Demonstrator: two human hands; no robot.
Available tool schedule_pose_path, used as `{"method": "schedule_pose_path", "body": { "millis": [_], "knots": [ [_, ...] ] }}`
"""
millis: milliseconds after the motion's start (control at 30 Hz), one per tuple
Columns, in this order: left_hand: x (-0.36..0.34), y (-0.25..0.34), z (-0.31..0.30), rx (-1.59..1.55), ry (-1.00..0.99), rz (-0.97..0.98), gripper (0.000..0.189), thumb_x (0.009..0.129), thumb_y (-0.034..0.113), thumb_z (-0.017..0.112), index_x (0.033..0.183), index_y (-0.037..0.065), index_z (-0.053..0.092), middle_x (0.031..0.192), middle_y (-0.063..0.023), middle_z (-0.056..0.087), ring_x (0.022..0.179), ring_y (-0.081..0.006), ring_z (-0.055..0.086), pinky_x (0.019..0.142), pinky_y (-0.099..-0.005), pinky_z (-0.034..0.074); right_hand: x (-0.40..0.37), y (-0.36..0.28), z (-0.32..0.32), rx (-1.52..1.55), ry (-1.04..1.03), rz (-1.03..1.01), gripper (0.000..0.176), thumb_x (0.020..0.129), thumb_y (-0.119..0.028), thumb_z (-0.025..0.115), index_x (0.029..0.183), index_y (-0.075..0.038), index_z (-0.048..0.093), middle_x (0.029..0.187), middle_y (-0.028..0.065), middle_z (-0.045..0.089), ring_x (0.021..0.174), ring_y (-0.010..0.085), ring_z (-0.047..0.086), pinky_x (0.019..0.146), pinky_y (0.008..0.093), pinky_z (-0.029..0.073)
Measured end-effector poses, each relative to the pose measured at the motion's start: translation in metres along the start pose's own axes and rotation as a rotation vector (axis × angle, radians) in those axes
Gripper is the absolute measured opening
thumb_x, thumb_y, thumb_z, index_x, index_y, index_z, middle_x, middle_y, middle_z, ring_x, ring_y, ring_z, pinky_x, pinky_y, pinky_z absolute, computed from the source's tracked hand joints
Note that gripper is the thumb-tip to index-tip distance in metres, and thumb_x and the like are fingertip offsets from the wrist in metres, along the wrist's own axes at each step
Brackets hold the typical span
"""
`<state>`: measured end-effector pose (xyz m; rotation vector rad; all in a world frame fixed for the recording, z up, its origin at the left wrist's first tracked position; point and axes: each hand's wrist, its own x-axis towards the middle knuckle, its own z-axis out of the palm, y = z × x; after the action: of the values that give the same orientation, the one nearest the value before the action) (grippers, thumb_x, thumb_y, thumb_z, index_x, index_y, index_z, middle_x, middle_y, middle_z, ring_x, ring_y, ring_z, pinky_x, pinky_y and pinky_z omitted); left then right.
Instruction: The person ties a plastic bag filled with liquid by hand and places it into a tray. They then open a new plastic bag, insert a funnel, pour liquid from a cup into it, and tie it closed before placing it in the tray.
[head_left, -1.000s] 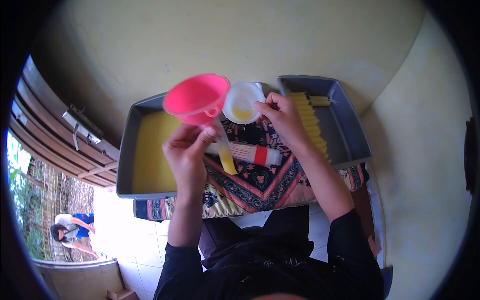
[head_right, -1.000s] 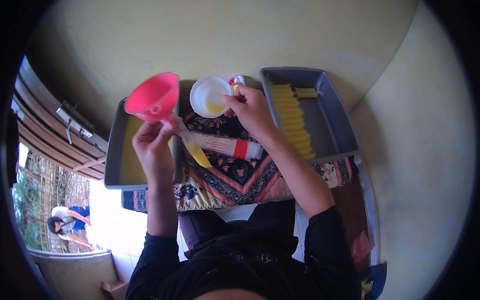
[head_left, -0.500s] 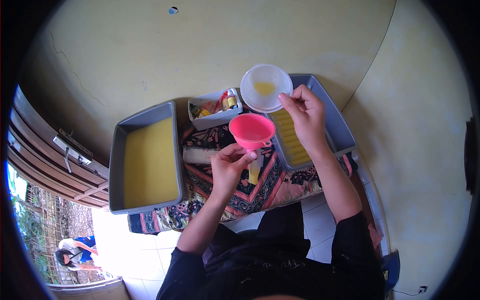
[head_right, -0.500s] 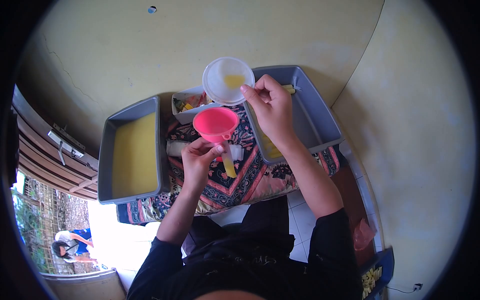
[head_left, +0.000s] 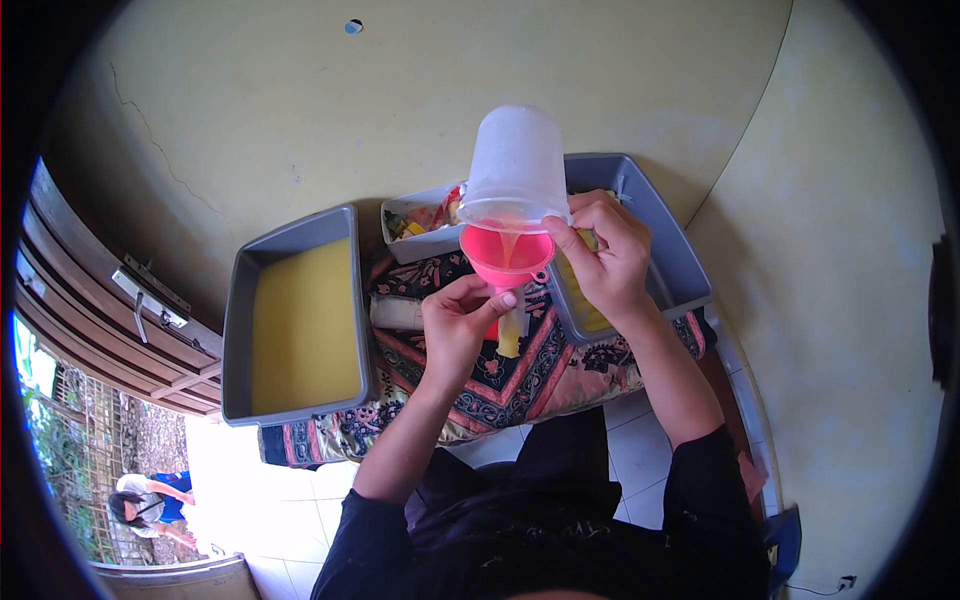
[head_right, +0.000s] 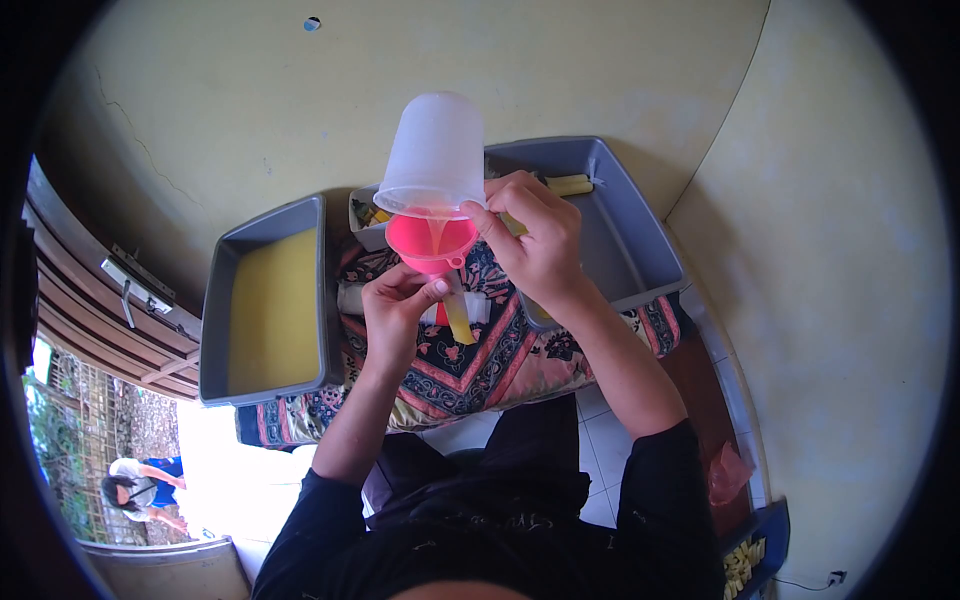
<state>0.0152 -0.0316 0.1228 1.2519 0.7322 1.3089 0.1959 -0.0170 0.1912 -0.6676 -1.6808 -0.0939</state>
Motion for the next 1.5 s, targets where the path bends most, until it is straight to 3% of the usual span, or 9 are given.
{"method": "schedule_pose_path", "body": {
  "millis": [200,433,533,600,767,867,1000,1433,1500],
  "knots": [
    [0.001,-0.002,-0.006,0.007,0.023,0.012,0.023,0.080,0.002,0.072,0.101,-0.004,0.066,0.091,-0.0086,0.070,0.085,-0.0105,0.064,0.079,-0.0245,0.050,-0.001,-0.005,0.001,-0.066,-0.030,-0.119,0.020,0.077,0.001,0.073,0.073,0.001,0.053,0.085,0.0142,0.066,0.073,0.0207,0.066,0.060,0.0273,0.051],
    [0.002,-0.004,-0.016,0.016,0.048,0.027,0.023,0.080,0.002,0.072,0.101,-0.004,0.066,0.091,-0.0079,0.070,0.085,-0.0106,0.064,0.079,-0.0244,0.050,-0.011,-0.005,0.014,-0.048,-0.030,-0.094,0.018,0.078,0.002,0.072,0.073,0.001,0.054,0.085,0.0147,0.066,0.073,0.0194,0.065,0.060,0.0278,0.050],
    [0.002,-0.008,-0.024,0.008,0.065,0.010,0.022,0.080,0.001,0.072,0.101,-0.005,0.066,0.091,-0.0076,0.070,0.085,-0.0103,0.064,0.079,-0.0242,0.049,-0.019,-0.004,0.025,-0.026,0.046,0.006,0.019,0.080,0.001,0.070,0.073,-0.001,0.053,0.079,0.0085,0.063,0.066,0.0146,0.060,0.054,0.0254,0.047],
    [0.002,-0.014,-0.032,0.002,0.080,0.004,0.022,0.080,0.001,0.072,0.101,-0.004,0.066,0.092,-0.0073,0.070,0.085,-0.0102,0.064,0.079,-0.0241,0.049,-0.026,-0.006,0.035,0.398,0.211,0.471,0.018,0.087,-0.005,0.066,0.076,-0.001,0.052,0.077,0.0056,0.062,0.067,0.0106,0.058,0.060,0.0239,0.047],
    [0.002,-0.018,-0.047,-0.003,0.142,0.002,0.022,0.080,0.001,0.072,0.100,-0.004,0.066,0.092,-0.0067,0.070,0.084,-0.0099,0.064,0.077,-0.0239,0.050,-0.051,0.017,0.064,0.694,0.448,0.790,0.020,0.092,-0.014,0.062,0.078,-0.004,0.052,0.072,0.0034,0.058,0.065,0.0098,0.056,0.067,0.0253,0.049],
    [0.002,-0.015,-0.054,0.009,0.180,0.018,0.021,0.080,0.001,0.071,0.100,-0.004,0.066,0.091,-0.0070,0.070,0.083,-0.0101,0.063,0.075,-0.0242,0.050,-0.084,0.038,0.088,0.720,0.413,1.089,0.021,0.091,-0.015,0.062,0.077,-0.005,0.052,0.068,0.0033,0.056,0.059,0.0103,0.055,0.062,0.0253,0.049],
    [0.001,-0.016,-0.061,0.064,0.214,-0.004,0.021,0.081,0.000,0.070,0.100,-0.005,0.066,0.091,-0.0083,0.070,0.082,-0.0108,0.063,0.075,-0.0249,0.051,-0.125,0.074,0.120,0.564,0.285,1.247,0.023,0.090,-0.018,0.063,0.075,-0.004,0.051,0.064,0.0028,0.054,0.052,0.0104,0.054,0.052,0.0247,0.048],
    [0.011,-0.033,-0.073,0.020,0.211,0.034,0.020,0.082,0.001,0.069,0.100,-0.005,0.066,0.091,-0.0084,0.070,0.081,-0.0108,0.063,0.073,-0.0248,0.051,-0.151,0.092,0.115,0.610,0.047,1.397,0.028,0.090,-0.028,0.063,0.084,-0.005,0.048,0.069,0.0027,0.055,0.056,0.0114,0.056,0.051,0.0244,0.049],
    [0.011,-0.034,-0.071,0.022,0.209,0.029,0.020,0.082,0.001,0.069,0.100,-0.005,0.066,0.091,-0.0083,0.070,0.081,-0.0107,0.063,0.072,-0.0244,0.050,-0.157,0.093,0.114,0.235,-0.067,1.310,0.034,0.092,-0.032,0.061,0.103,-0.002,0.048,0.091,0.0093,0.057,0.074,0.0146,0.060,0.064,0.0269,0.052]
  ]
}}
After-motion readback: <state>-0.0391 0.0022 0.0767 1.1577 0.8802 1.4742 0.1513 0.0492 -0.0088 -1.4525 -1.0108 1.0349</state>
